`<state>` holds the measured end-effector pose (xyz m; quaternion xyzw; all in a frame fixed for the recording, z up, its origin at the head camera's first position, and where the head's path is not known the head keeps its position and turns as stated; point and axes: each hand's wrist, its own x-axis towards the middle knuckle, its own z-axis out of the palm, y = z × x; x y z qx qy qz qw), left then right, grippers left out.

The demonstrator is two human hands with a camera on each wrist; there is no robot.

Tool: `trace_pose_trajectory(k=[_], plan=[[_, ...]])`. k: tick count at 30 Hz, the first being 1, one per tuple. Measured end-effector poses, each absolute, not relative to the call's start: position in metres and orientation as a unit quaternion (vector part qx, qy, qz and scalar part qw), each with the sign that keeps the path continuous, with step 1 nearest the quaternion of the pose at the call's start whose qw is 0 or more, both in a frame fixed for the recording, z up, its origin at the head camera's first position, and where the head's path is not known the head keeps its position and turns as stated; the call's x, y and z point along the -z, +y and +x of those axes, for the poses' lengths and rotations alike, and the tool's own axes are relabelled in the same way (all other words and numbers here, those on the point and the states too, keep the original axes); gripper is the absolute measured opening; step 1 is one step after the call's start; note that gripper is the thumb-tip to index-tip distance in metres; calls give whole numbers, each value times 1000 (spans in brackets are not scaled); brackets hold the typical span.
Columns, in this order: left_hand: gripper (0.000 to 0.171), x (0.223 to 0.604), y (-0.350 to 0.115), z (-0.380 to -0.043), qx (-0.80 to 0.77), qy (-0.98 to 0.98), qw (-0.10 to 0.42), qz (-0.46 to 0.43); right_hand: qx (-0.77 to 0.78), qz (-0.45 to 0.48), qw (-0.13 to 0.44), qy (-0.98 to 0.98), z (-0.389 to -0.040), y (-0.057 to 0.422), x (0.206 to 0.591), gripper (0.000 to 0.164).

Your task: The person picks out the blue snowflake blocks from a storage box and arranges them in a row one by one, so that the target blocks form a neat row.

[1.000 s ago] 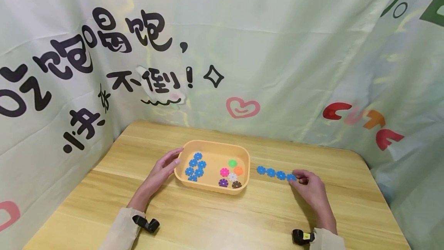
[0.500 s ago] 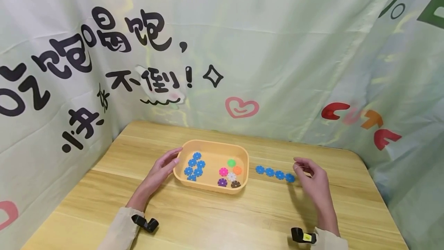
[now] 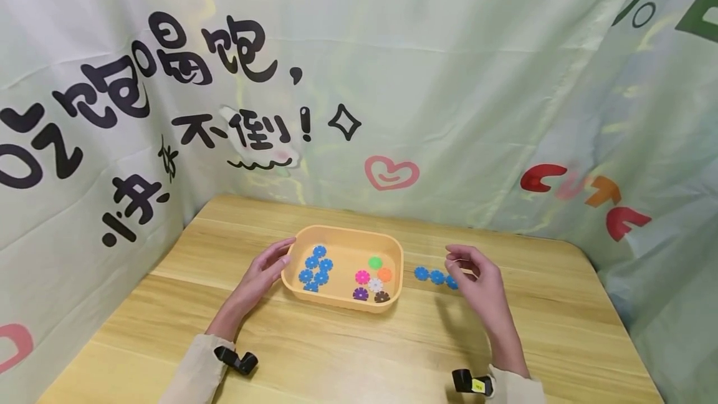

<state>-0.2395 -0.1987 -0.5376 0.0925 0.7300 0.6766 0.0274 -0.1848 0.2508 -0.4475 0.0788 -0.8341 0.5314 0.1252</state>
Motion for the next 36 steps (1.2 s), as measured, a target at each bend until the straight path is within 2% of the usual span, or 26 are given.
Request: trace_pose_trajectory(k=[16, 26, 36], plan=[[45, 536, -197, -243, -678, 727, 29, 105, -572, 131, 64, -807, -195, 184, 446, 27], [45, 534, -197, -244, -685, 720, 21, 111, -570, 162, 16, -805, -216, 138, 450, 28], [45, 536, -198, -243, -687, 718, 16, 110, -542, 173, 2, -822, -238, 101, 457, 31]])
